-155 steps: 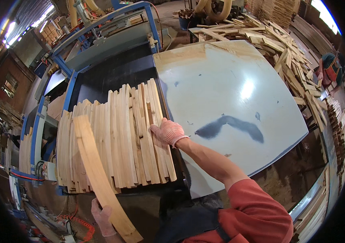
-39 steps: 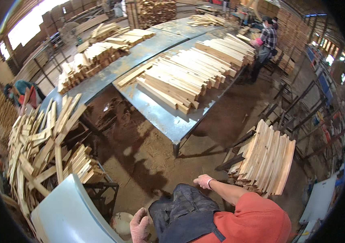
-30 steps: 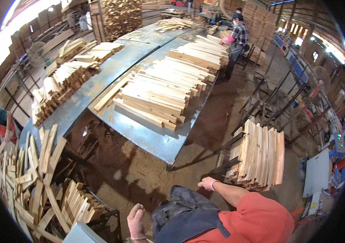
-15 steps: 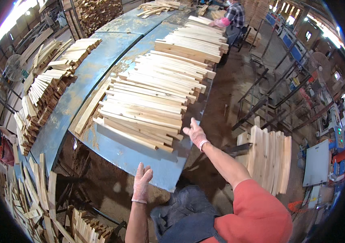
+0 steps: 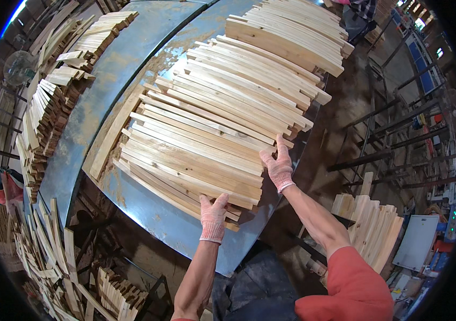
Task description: The person repeatedly picks up stacks of wooden planks from a metal table and places them onto a conveyor belt. The worker wears gloves and handles the wood by hand, moving the planks in a repetitive cycle between the table and the machine.
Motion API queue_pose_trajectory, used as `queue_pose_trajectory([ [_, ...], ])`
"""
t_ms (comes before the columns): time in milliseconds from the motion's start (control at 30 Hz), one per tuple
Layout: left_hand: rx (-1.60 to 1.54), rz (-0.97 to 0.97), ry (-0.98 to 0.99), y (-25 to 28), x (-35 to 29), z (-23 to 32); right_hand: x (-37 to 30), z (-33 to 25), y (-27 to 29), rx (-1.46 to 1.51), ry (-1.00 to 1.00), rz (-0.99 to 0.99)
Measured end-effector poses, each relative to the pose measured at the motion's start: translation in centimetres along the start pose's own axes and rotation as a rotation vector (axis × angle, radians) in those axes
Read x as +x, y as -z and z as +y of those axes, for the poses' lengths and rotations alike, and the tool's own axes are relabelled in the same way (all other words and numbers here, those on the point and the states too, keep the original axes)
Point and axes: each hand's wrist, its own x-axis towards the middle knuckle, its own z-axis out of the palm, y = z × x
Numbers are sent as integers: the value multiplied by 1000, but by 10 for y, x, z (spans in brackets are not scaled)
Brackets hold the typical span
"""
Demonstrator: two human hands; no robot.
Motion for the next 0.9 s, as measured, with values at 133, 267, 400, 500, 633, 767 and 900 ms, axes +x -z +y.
queue_pose_trajectory([
  [133, 3, -77, -129, 15, -23, 30, -22, -21, 10, 61, 60, -40],
  [267, 128, 111, -237, 65, -26, 52, -80, -38, 9, -8, 261, -145],
  [400, 275, 118, -172, 104, 3, 37, -97, -38, 4, -3, 23, -442],
  [500, 212, 36, -194, 122, 18, 22, -70, -31, 10, -130, 160, -278],
  [633, 306, 197, -259, 127, 29, 11, -15, -22, 14, -488, 295, -57],
  [767, -168, 207, -272, 113, 44, -4, 15, -24, 7, -617, 219, -150],
  [900, -313, 200, -297, 105, 53, -17, -4, -34, 16, -353, 602, -197],
])
